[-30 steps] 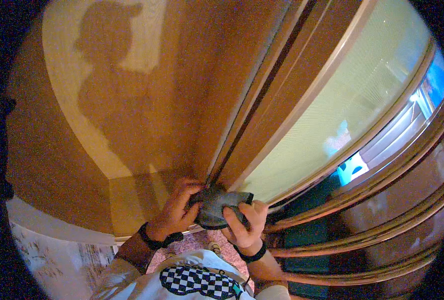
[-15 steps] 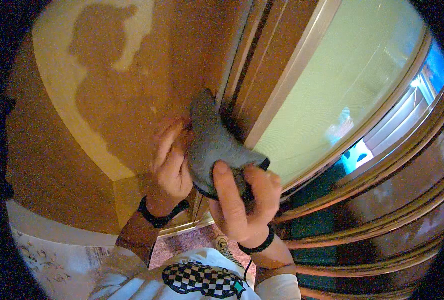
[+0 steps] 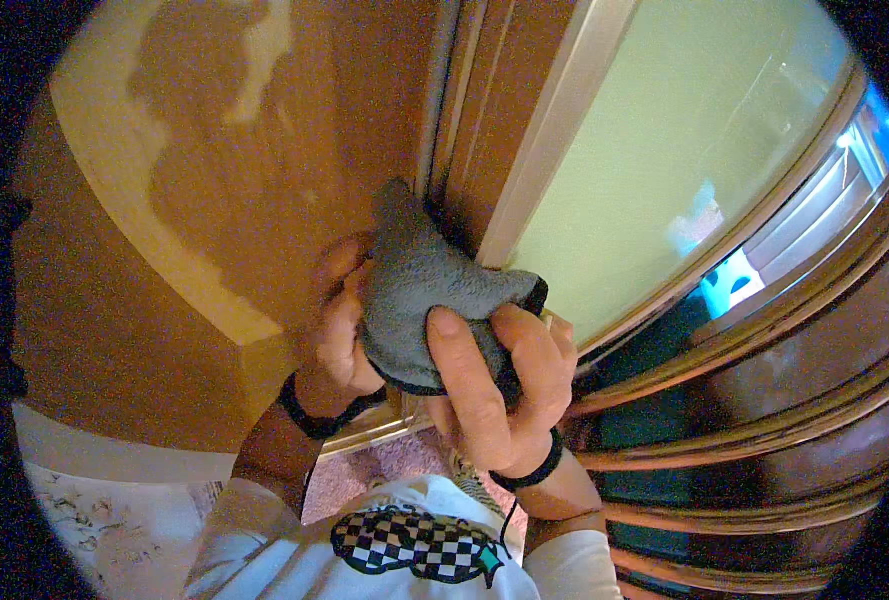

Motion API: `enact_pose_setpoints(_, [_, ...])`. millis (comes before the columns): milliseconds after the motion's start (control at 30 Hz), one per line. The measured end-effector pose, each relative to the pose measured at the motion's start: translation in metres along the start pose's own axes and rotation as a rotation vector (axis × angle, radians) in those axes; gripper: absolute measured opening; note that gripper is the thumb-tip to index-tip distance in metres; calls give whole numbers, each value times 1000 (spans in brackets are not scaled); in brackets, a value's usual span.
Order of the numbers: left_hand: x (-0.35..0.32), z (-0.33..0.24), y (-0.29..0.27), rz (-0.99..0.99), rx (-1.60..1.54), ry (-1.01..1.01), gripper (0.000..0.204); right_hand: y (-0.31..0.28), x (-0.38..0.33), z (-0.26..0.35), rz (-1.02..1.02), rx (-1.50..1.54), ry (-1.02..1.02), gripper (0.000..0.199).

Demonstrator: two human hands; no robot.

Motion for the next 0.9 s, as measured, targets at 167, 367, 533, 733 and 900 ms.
enact_pose_setpoints(167, [-63, 12, -2, 108, 53, -165, 30, 26, -38, 26, 136, 101, -75, 37])
enact_pose_setpoints(367, [-147, 27, 8, 240, -21, -369, 33, 52, -78, 50, 224, 272, -13, 36])
enact_pose_setpoints(533, [-78, -8, -25, 146, 108, -250, 37, 17, -13, 48, 91, 211, -62, 46])
enact_pose_setpoints(733, [-119, 21, -31, 220, -212, -453, 35, 33, -31, 72, 132, 270, -12, 48])
enact_pose_setpoints(900, [-203, 12, -15, 436, 256, -325, 37, 74, -104, 85, 271, 434, 131, 29])
Point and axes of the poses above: each hand's wrist, its own x-axis towards the middle knuckle, its own y-axis out of the palm, z = x × y, the point moved 6 cm from there along x, towards the middle knuckle, and after that the axes turned 14 degrees about z, right-handed, at the moved point
